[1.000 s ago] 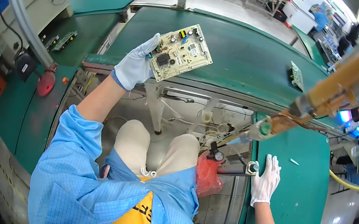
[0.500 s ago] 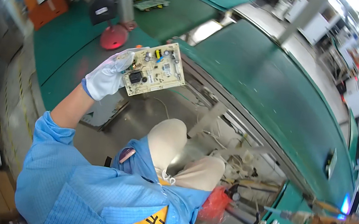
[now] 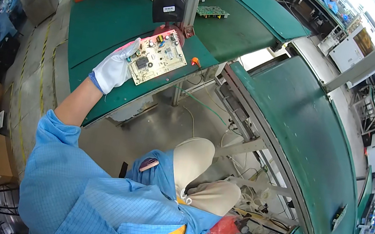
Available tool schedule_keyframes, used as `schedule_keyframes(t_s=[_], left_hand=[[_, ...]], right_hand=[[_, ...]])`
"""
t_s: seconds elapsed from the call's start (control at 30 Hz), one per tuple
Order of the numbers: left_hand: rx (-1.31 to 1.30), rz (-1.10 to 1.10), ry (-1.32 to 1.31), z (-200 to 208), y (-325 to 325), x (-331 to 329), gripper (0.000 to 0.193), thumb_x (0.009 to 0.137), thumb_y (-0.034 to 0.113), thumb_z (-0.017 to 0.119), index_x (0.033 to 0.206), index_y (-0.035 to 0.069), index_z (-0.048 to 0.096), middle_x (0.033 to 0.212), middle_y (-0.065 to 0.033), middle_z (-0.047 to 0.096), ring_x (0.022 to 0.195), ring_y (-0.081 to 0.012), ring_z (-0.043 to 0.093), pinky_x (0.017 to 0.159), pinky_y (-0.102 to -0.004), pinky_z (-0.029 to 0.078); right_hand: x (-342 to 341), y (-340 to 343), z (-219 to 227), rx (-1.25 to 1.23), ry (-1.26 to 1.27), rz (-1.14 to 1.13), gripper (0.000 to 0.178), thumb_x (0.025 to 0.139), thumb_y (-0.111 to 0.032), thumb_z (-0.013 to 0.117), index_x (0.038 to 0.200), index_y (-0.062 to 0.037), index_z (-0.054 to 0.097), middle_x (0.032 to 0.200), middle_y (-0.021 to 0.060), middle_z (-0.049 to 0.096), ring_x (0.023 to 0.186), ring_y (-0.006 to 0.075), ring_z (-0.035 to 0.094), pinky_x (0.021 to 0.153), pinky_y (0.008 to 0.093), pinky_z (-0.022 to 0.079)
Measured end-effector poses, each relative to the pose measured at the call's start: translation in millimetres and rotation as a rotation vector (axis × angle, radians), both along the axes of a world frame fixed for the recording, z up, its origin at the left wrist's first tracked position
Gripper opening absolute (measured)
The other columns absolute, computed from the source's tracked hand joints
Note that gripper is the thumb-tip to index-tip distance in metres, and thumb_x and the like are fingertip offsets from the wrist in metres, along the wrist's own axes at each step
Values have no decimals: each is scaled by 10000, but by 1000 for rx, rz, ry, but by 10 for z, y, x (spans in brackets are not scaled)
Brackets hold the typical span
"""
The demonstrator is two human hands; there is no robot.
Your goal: Manually assembling and checking circuit boards on a production line.
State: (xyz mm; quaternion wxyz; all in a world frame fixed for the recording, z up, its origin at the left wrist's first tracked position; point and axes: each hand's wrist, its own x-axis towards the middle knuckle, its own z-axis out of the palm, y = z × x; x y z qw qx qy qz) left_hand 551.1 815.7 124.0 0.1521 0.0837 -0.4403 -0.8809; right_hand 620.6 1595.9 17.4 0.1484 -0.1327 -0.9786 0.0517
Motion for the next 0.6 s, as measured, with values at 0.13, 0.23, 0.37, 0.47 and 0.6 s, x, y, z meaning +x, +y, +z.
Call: schedule_keyframes(t_s=[0.13, 0.23, 0.37, 0.47, 0.6], left_hand=[[-8, -14, 13, 6, -5, -83, 556, 949, 379, 605, 1352, 12, 496, 1301, -112, 596, 1176, -232, 596, 993, -371, 497], [-15, -3, 21, 6, -21, -77, 563, 946, 382, 610, 1360, 19, 494, 1304, -112, 594, 1174, -229, 597, 993, -370, 497], [-6, 7, 4, -2, -56, -66, 553, 945, 371, 614, 1360, 24, 499, 1309, -111, 590, 1171, -222, 597, 997, -367, 494], [-24, 22, -4, 9, -46, -61, 539, 943, 368, 618, 1343, 23, 513, 1298, -109, 595, 1171, -218, 596, 996, -373, 495], [9, 27, -11, -25, -71, -83, 518, 955, 370, 598, 1323, 15, 518, 1298, -124, 592, 1181, -236, 590, 1004, -390, 493]], right_hand=[[10, 73, -26, -129, 117, 120, 524, 981, -415, 516, 1343, -37, 532, 1168, 130, 650, 960, 259, 587, 872, 384, 478], [15, 56, 26, -83, 134, 144, 518, 974, -429, 519, 1322, -47, 545, 1148, 125, 655, 948, 247, 592, 857, 380, 484], [32, 38, 86, -23, 156, 176, 511, 966, -448, 522, 1295, -60, 563, 1121, 118, 661, 932, 231, 598, 836, 375, 492], [73, 40, 129, 25, 172, 193, 506, 959, -463, 524, 1274, -70, 577, 1101, 113, 665, 920, 219, 603, 821, 371, 498], [117, 58, 191, 89, 193, 220, 501, 950, -482, 527, 1247, -84, 595, 1075, 106, 671, 904, 203, 609, 800, 366, 506]])
